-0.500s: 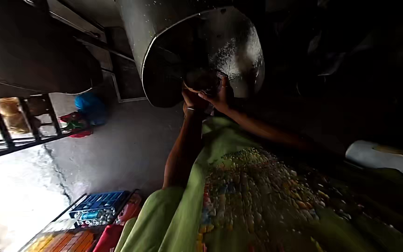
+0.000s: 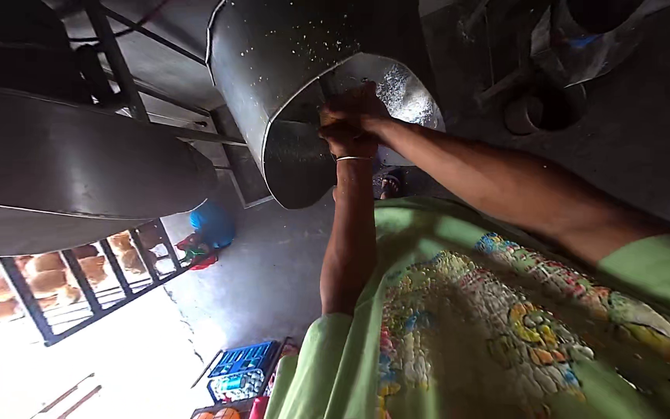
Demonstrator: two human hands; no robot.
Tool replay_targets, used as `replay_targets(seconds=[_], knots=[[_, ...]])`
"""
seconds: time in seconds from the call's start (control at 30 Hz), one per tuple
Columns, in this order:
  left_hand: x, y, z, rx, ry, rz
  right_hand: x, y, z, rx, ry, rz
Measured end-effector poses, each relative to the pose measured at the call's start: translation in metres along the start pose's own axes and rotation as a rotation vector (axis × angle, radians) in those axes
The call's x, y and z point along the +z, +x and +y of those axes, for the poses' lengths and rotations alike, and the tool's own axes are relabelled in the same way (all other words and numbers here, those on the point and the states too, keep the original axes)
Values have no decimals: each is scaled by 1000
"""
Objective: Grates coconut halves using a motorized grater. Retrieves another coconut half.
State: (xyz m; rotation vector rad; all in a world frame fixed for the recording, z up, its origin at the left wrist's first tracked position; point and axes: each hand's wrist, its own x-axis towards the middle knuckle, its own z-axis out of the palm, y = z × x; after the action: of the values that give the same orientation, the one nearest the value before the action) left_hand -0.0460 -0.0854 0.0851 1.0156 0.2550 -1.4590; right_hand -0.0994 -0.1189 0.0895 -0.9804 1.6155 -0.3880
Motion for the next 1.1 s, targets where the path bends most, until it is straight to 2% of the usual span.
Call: replay_targets(seconds=[0.13, 0.23, 0.3, 0.37, 0.47, 0.53, 0.63, 0.7, 0.77, 0.83, 0.9, 0.97, 1.03, 1.1], knots=[[-6, 4, -19, 41, 103, 62, -3, 18, 19, 31, -29, -16], [-15, 1, -23, 51, 57, 18, -5, 6, 20, -16, -91, 12], [-38, 3, -23, -6, 3, 8, 0, -3, 42, -175, -157, 41], [-77, 18, -27, -19, -56, -102, 13, -6, 84, -389, -194, 129], [-103, 22, -32, 29, -71, -148, 27, -20, 118, -525, -234, 235], [-103, 14, -28, 29, -42, -154, 31, -28, 115, -553, -196, 278], [-69, -1, -11, -18, 0, -155, 24, -26, 74, -520, -99, 229], [-39, -7, -5, -70, 34, -95, 11, -20, 45, -404, -33, 154], [-17, -6, -9, 8, 120, -36, 1, -8, 26, -226, -15, 110], [-11, -5, -18, 90, 183, 32, 1, 4, 28, -112, -5, 68], [-12, 7, -28, 135, 189, 51, 0, 13, 35, -142, -39, 107], [-38, 12, -33, 127, 183, 9, 8, 3, 52, -180, -93, 134], [-61, 22, -27, 83, 141, -99, 20, 1, 76, -368, -75, 195], [-85, 23, -22, 67, 65, -134, 32, -7, 102, -518, -109, 239]])
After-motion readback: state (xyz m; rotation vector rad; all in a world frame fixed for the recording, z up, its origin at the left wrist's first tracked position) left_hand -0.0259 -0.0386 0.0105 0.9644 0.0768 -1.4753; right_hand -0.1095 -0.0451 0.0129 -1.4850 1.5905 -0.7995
